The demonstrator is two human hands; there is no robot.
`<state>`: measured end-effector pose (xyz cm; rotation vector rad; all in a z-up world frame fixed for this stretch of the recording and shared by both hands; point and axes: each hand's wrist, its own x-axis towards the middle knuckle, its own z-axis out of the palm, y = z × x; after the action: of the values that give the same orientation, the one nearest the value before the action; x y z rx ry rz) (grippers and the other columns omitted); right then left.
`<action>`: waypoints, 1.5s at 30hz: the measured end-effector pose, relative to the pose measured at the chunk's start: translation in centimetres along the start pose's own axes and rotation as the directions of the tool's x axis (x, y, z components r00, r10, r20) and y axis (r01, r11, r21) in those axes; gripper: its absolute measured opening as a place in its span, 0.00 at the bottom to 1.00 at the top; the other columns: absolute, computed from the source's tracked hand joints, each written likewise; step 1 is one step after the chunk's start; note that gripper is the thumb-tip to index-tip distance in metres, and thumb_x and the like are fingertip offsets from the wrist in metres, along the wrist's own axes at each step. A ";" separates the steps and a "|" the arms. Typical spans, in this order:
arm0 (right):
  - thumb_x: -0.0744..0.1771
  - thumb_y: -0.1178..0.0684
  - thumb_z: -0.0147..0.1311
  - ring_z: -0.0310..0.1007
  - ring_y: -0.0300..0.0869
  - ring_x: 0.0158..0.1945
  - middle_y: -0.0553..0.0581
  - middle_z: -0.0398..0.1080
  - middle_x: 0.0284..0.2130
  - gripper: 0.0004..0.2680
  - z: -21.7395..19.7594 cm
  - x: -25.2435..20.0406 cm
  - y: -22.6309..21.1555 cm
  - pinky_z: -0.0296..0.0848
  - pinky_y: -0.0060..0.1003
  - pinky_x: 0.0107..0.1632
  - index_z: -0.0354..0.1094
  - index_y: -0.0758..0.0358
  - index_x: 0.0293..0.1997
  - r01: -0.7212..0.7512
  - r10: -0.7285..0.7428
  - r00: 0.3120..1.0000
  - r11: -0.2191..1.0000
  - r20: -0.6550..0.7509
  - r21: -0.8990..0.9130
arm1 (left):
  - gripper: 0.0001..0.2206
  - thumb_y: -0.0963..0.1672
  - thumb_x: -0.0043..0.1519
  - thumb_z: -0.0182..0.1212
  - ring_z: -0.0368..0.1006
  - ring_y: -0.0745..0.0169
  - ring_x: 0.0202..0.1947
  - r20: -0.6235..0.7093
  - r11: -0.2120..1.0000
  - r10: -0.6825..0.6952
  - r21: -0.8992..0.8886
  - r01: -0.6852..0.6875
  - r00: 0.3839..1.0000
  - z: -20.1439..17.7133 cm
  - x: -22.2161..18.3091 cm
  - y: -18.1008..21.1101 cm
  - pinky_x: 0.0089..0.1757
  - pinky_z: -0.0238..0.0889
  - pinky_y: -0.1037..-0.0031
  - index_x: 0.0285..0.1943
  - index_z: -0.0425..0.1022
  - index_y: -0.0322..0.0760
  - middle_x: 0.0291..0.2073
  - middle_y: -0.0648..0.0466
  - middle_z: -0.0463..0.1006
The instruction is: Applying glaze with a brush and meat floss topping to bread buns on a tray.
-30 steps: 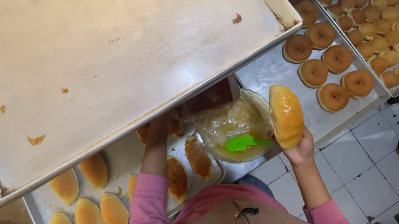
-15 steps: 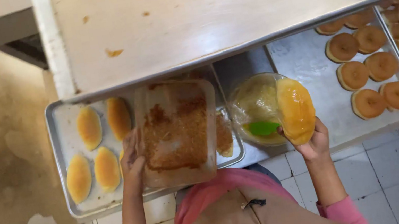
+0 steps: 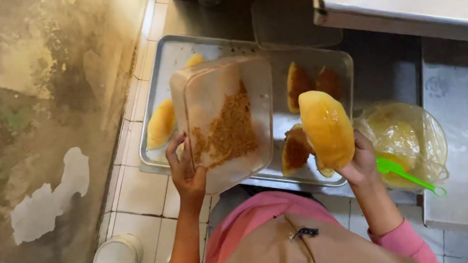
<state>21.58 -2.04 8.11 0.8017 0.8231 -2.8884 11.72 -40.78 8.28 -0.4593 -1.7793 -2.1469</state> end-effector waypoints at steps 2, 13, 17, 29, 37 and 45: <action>0.66 0.51 0.48 0.77 0.60 0.54 0.69 0.76 0.49 0.12 1.4 0.8 1.7 0.69 0.60 0.61 0.75 0.65 0.48 -0.022 0.022 1.000 1.000 0.013 0.002 | 0.39 0.27 0.42 0.46 0.51 0.42 0.72 -0.030 1.000 -0.019 -0.012 0.018 0.999 -1.0 0.2 0.2 0.68 0.48 0.56 0.71 0.59 0.21 0.68 0.38 0.54; 0.68 0.51 0.45 0.73 0.59 0.59 0.69 0.75 0.52 0.14 7.7 0.7 5.7 0.63 0.60 0.66 0.72 0.67 0.53 -0.088 0.076 0.982 0.994 0.172 0.062 | 0.39 0.31 0.49 0.47 0.45 0.53 0.76 -0.170 0.949 -0.281 -0.197 0.247 0.944 -2.6 0.1 -5.8 0.60 0.62 0.60 0.76 0.55 0.32 0.76 0.43 0.52; 0.68 0.52 0.44 0.71 0.62 0.60 0.72 0.73 0.53 0.14 6.2 0.6 5.0 0.61 0.63 0.66 0.71 0.69 0.55 -0.038 0.033 0.985 0.999 0.169 0.024 | 0.41 0.31 0.47 0.43 0.48 0.51 0.75 -0.096 0.853 -0.384 -0.417 0.313 0.918 -1.1 0.8 -4.9 0.58 0.62 0.58 0.78 0.51 0.34 0.76 0.45 0.53; 0.68 0.58 0.45 0.72 0.64 0.59 0.73 0.73 0.54 0.13 9.7 -1.3 3.4 0.63 0.66 0.64 0.69 0.69 0.57 0.092 -0.078 0.963 0.995 0.258 -0.040 | 0.40 0.34 0.45 0.45 0.63 0.50 0.66 -0.082 0.664 -0.565 -0.636 0.394 0.821 -0.5 1.4 -5.9 0.58 0.63 0.48 0.76 0.59 0.39 0.68 0.43 0.67; 0.67 0.58 0.46 0.74 0.61 0.57 0.68 0.74 0.53 0.15 8.9 -0.2 2.7 0.64 0.65 0.63 0.67 0.66 0.61 0.079 -0.062 0.974 0.994 0.216 -0.070 | 0.42 0.33 0.44 0.46 0.48 0.51 0.75 -0.005 0.806 -0.381 -0.492 0.330 0.924 -0.7 1.2 -5.6 0.69 0.44 0.54 0.77 0.55 0.37 0.74 0.43 0.57; 0.66 0.58 0.51 0.76 0.48 0.53 0.60 0.74 0.49 0.11 14.9 0.0 3.7 0.75 0.48 0.57 0.65 0.59 0.54 0.229 -0.152 0.949 0.934 0.275 -0.274 | 0.41 0.30 0.47 0.48 0.46 0.53 0.76 0.014 0.884 -0.389 -0.277 0.377 0.921 0.4 4.3 -0.2 0.63 0.55 0.69 0.76 0.61 0.40 0.75 0.51 0.56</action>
<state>15.18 -12.63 17.11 0.3350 1.3331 -2.8295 7.73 -40.53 10.02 -0.1235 -1.6635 -2.6739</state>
